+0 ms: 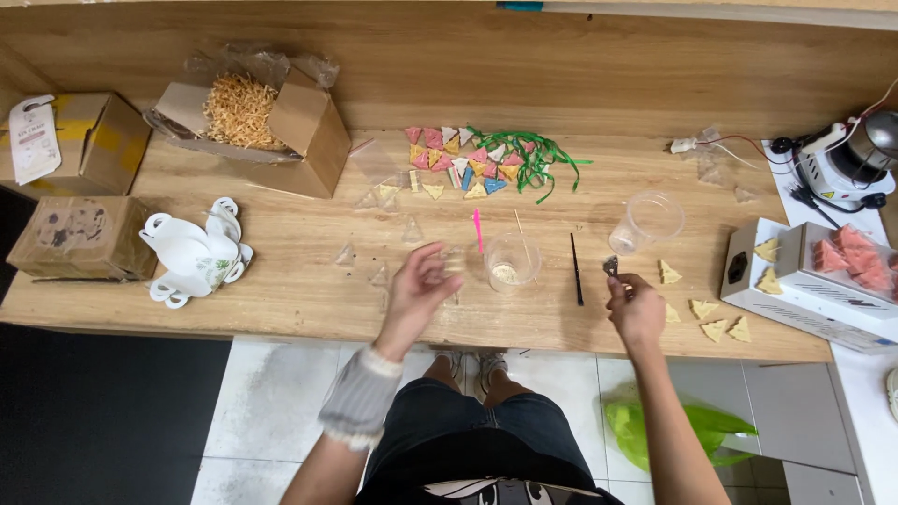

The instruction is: The user is seen decorating small triangle shaped scented wax melts using a toothpick and a brush.

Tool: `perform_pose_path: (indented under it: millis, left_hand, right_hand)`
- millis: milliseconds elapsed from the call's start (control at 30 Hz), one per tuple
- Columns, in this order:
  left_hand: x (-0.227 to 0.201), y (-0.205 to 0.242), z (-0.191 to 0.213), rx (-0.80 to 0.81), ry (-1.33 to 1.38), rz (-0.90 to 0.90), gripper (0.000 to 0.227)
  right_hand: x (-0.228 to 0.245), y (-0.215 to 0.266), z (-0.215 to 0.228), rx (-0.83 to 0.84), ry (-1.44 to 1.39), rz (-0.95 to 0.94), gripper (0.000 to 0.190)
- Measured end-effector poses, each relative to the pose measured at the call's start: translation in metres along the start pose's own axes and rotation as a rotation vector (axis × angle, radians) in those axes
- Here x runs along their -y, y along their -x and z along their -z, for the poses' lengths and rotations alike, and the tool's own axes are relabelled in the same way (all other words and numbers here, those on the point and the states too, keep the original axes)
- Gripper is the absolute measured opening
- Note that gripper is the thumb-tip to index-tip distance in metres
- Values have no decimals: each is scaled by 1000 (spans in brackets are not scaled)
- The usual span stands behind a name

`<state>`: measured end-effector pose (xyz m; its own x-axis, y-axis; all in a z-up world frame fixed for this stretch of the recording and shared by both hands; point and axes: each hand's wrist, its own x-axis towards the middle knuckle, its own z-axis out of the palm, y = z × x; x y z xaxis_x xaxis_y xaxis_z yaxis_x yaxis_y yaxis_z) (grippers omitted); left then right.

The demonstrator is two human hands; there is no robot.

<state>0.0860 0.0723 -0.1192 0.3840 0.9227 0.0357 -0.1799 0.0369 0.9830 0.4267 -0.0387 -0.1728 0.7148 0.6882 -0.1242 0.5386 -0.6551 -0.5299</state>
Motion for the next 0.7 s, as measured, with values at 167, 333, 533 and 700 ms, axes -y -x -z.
perform_pose_path:
  millis: [167, 333, 533, 700]
  left_hand:
    - [-13, -49, -44, 181, -392, -234, 52]
    - [-20, -74, -62, 339, -771, -460, 52]
    - [8, -84, -62, 414, -757, -426, 56]
    - [24, -88, -54, 451, -748, -451, 55]
  right_hand:
    - [16, 27, 73, 355, -565, 202, 25]
    - [67, 58, 147, 655, -1137, 498, 9]
    - [33, 3, 41, 594, -1074, 252, 14]
    - [27, 1, 34, 900, -1626, 242, 16]
